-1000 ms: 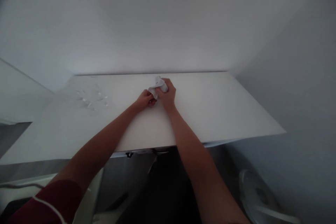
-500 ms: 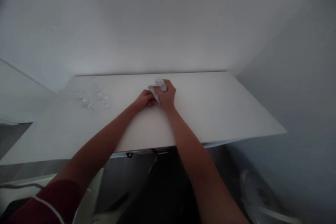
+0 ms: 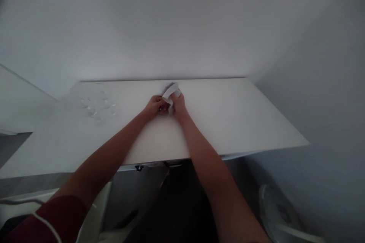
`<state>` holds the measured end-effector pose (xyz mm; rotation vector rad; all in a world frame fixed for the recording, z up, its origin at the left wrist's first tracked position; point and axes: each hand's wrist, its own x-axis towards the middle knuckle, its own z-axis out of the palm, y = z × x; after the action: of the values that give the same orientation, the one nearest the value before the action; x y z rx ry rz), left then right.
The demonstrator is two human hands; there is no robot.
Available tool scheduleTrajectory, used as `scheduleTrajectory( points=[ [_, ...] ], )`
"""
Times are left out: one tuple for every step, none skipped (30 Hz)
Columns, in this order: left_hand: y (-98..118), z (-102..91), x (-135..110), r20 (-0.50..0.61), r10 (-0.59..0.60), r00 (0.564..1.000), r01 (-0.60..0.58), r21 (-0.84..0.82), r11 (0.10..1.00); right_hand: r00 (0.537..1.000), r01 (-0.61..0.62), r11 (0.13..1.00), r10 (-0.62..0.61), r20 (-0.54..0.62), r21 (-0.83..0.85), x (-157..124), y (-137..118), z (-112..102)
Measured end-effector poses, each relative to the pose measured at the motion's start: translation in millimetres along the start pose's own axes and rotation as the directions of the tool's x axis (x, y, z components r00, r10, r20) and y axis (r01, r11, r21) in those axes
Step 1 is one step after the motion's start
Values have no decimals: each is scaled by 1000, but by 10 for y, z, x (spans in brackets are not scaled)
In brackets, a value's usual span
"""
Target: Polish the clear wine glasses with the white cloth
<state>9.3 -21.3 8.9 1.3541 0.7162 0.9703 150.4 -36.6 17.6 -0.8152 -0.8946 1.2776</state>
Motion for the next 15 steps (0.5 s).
scheduleTrajectory(
  points=[
    [-11,9,9,-36,-13,999,13,-6,1000,998,45,998,-47,-41,-43,-3,12,21],
    [-19,21,14,-60,-33,998,32,-11,999,988,115,989,-123,-89,-89,-12,12,40],
    [-21,34,16,-71,-58,996,57,-19,998,968,196,970,-215,-133,-145,-27,0,57],
    [-19,47,12,-67,-88,994,86,-29,996,942,265,940,-299,-149,-214,-48,-22,69],
    [-11,58,5,-50,-121,991,119,-42,992,914,325,903,-376,-154,-281,-71,-50,76],
    [2,66,-5,-23,-154,988,153,-56,987,888,369,867,-435,-148,-335,-92,-81,78],
    [19,70,-18,14,-181,983,182,-70,981,873,396,843,-469,-136,-365,-109,-110,74],
    [38,69,-32,57,-200,978,204,-82,976,871,404,839,-474,-126,-364,-118,-133,65],
    [58,64,-48,103,-208,973,217,-91,972,884,392,858,-451,-124,-333,-118,-149,54],
    [78,56,-63,147,-210,967,225,-96,970,904,359,892,-405,-134,-275,-108,-156,40],
    [95,45,-77,184,-211,960,232,-98,968,927,310,929,-342,-151,-201,-89,-156,24],
    [110,34,-90,212,-218,953,242,-96,966,948,251,961,-269,-169,-119,-64,-151,8],
    [122,23,-99,229,-228,946,254,-89,963,963,189,981,-194,-186,-40,-37,-143,-7],
    [130,14,-105,234,-239,942,264,-81,961,973,133,991,-124,-192,31,-11,-135,-21],
    [134,6,-106,233,-242,942,266,-76,961,980,87,992,-70,-185,89,12,-125,-31]
  ],
)
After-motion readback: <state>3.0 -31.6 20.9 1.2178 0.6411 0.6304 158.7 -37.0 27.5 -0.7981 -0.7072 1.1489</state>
